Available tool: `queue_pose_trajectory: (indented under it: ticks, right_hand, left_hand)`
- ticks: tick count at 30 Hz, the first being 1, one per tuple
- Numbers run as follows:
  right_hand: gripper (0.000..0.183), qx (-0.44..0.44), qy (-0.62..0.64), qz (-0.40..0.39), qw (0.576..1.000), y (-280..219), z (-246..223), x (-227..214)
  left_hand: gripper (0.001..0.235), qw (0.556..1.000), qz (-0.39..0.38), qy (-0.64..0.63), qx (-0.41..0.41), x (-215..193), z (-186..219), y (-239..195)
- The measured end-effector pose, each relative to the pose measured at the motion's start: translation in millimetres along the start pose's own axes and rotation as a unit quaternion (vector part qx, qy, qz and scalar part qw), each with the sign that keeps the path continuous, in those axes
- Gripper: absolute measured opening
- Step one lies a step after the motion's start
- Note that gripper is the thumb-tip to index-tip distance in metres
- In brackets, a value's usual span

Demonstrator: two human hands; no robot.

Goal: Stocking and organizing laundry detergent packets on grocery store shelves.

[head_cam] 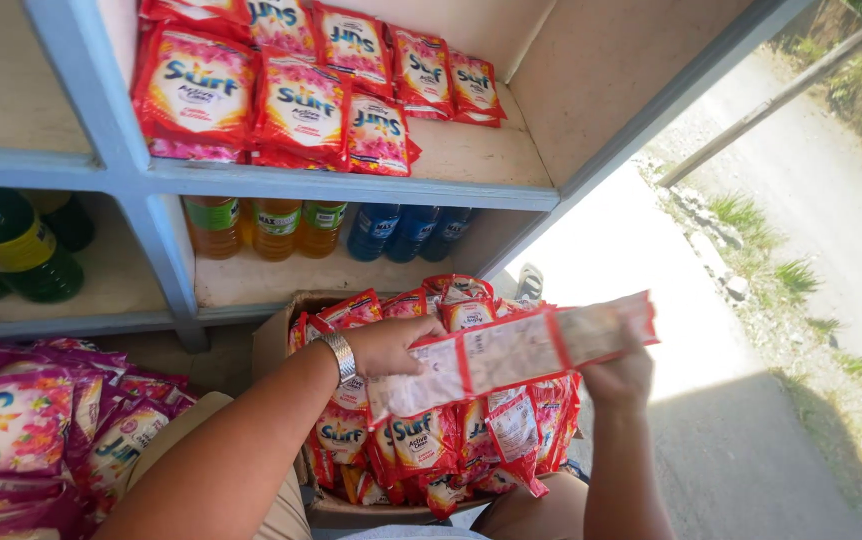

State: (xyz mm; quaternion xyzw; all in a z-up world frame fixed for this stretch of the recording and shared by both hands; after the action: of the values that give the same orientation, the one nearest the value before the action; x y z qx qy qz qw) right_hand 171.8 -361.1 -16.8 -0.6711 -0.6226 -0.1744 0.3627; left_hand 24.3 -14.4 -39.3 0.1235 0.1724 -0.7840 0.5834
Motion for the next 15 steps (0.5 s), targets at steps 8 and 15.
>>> queue_pose_trajectory:
  ticks: [8,15]
  right_hand:
    - [0.045,0.003,-0.008,0.124,0.992,29.6,34.5,-57.3]
    - [0.049,-0.004,0.028,0.177,0.984,21.0,35.5,-56.5]
  left_hand:
    - [0.060,0.991,0.013,0.118,-0.054,4.7,-11.3,0.3]
    - [0.056,0.987,0.005,0.127,-0.101,10.6,-23.5,7.7]
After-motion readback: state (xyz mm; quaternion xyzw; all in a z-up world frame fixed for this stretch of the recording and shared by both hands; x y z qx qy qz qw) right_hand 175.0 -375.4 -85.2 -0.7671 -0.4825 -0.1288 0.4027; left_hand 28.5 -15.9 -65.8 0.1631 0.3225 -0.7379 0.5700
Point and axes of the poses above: each hand's wrist, its own y-axis towards the middle knuckle, its own x-axis out of the palm, z = x × y, the point moved 1 cm from there along y, towards the middle knuckle, and after that the axes turned 10 degrees about z, right-handed, at the moved point
